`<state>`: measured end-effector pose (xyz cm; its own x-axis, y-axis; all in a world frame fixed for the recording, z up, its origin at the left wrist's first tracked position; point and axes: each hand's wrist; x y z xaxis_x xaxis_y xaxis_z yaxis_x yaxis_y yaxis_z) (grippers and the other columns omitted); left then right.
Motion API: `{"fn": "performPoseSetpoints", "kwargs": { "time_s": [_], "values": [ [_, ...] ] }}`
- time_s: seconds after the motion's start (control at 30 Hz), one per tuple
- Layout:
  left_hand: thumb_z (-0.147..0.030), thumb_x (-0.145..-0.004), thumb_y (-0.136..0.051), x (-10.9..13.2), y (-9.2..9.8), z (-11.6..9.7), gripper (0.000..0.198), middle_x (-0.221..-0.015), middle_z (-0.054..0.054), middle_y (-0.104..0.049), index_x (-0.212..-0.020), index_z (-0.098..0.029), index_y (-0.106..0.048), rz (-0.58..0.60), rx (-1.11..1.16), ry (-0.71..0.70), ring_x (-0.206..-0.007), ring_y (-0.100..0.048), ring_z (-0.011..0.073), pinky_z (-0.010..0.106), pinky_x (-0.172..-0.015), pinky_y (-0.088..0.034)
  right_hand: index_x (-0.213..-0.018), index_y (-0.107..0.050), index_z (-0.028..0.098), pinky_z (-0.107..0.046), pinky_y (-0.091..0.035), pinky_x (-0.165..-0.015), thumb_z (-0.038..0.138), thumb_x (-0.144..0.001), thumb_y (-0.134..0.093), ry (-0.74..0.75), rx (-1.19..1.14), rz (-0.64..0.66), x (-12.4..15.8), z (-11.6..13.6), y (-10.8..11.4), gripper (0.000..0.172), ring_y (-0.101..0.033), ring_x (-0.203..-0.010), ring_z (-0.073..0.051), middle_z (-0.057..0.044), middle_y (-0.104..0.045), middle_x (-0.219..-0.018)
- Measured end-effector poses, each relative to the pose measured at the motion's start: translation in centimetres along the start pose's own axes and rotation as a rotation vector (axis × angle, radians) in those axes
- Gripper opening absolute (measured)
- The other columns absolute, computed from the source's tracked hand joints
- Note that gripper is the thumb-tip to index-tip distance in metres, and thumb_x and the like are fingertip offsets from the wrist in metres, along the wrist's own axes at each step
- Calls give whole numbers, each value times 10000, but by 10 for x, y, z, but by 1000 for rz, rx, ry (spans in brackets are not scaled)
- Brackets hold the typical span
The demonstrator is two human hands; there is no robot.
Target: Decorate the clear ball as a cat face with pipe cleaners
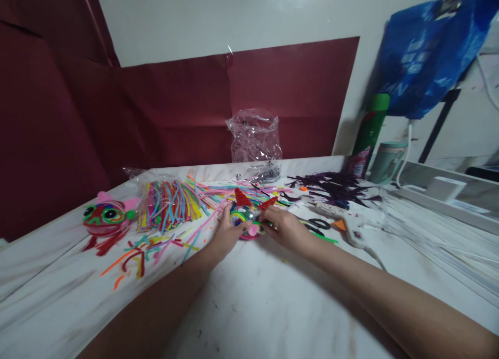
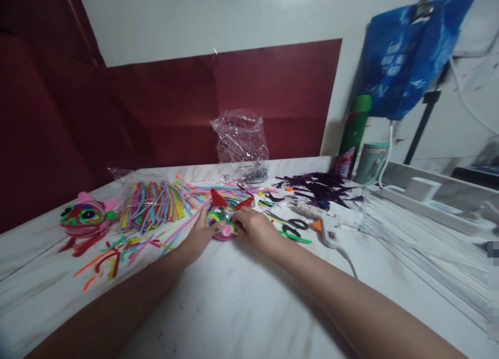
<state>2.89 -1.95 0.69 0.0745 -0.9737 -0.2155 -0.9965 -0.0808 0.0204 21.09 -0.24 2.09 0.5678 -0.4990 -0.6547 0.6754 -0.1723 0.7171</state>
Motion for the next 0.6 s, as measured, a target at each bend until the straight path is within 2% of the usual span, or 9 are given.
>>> {"fn": "performPoseSetpoints", "kwargs": {
  "time_s": [0.13, 0.3, 0.43, 0.6],
  "values": [
    [-264, -676, -709, -5, 5, 9, 734, -1268, 86, -558, -1327, -234, -371, 18, 67, -20, -1172, -518, 245, 391, -1005, -398, -840, -610, 168, -230, -444, -623, 32, -809, -512, 35, 46, 15, 2, -1, 0, 170, -573, -701, -146, -49, -600, -798],
    [-279, -690, -707, -9, 7, 14, 687, -1265, 79, -556, -1305, -239, -404, 27, 25, -48, -1186, -502, 245, 392, -1007, -393, -857, -636, 154, -220, -409, -586, 26, -836, -479, 115, 162, 39, 4, 2, 1, 203, -537, -682, -145, -62, -572, -794],
    [-336, -705, -705, -8, 6, 13, 628, -1271, 76, -549, -1267, -240, -440, -5, -12, -60, -1200, -484, 243, 384, -1013, -379, -838, -641, 155, -227, -391, -576, 49, -866, -457, 150, 253, 43, 5, 5, 3, 215, -512, -679, -151, -63, -561, -784],
    [-402, -741, -665, -3, 4, 5, 601, -1230, 83, -566, -1260, -214, -429, 10, -55, -51, -1149, -520, 235, 383, -1000, -384, -797, -636, 158, -218, -390, -584, 60, -869, -465, 116, 262, 24, 5, 4, 1, 210, -498, -675, -138, -55, -562, -795]
  ]
}}
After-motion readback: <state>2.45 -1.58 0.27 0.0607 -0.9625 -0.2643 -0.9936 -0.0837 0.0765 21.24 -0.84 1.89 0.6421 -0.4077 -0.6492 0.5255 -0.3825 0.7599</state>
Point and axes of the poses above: each hand's wrist, its own x-axis away from the middle knuckle, its own y-axis out of the back of the hand, z = x × y
